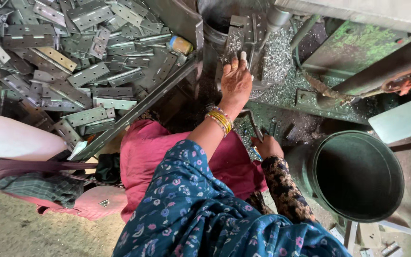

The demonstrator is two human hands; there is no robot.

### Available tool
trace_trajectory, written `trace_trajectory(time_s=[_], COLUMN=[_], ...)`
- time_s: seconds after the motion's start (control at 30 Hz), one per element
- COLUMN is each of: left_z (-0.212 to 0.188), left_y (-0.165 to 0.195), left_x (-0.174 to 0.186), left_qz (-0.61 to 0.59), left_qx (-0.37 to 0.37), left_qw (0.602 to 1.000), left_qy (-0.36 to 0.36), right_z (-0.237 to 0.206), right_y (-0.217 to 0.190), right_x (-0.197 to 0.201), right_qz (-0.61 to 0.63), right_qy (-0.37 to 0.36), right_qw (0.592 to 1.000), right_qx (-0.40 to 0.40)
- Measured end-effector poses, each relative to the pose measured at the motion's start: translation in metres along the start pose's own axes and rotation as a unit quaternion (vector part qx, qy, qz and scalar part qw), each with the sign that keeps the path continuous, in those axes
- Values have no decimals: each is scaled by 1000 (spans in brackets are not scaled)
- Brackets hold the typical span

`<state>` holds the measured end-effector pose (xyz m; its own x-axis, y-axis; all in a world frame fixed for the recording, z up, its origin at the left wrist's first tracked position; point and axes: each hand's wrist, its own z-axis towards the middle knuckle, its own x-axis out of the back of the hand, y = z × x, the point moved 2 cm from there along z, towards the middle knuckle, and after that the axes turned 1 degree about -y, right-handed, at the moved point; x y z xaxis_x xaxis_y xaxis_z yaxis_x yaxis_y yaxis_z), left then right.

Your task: The person sits on the floor at a bench machine and works through a pile of metal hinge plates. They place a hinge plate into the machine fixture, operate the machine lever with the other hand, and move finished pieces aside, repeating the cycle.

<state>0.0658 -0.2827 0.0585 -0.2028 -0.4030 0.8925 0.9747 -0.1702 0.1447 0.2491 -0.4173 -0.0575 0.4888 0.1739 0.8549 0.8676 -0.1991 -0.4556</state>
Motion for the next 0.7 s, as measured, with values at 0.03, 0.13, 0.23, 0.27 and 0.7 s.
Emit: trace_trajectory(time_s=[0.03, 0.13, 0.23, 0.27, 0.7], left_z=[2, 15, 20, 20, 34], left_y=[-2, 2, 9, 11, 6], left_x=[-2, -7, -11, -11, -7], left_qz=[18, 36, 36, 37, 28], left_qx=[-9, 5, 22, 26, 31], left_qw=[999, 999, 999, 998, 998], left_qy=[-34, -29, 34, 53, 49], right_z=[4, 7, -1, -5, -11], right_y=[0, -2, -6, -7, -17], right_x=[10, 29, 20, 13, 27], right_qz=[-27, -73, -44, -34, -69], right_qy=[-12, -50, -32, -4, 37], right_qw=[1000, 996, 998, 999, 997], right_qx=[1, -12, -15, -12, -3])
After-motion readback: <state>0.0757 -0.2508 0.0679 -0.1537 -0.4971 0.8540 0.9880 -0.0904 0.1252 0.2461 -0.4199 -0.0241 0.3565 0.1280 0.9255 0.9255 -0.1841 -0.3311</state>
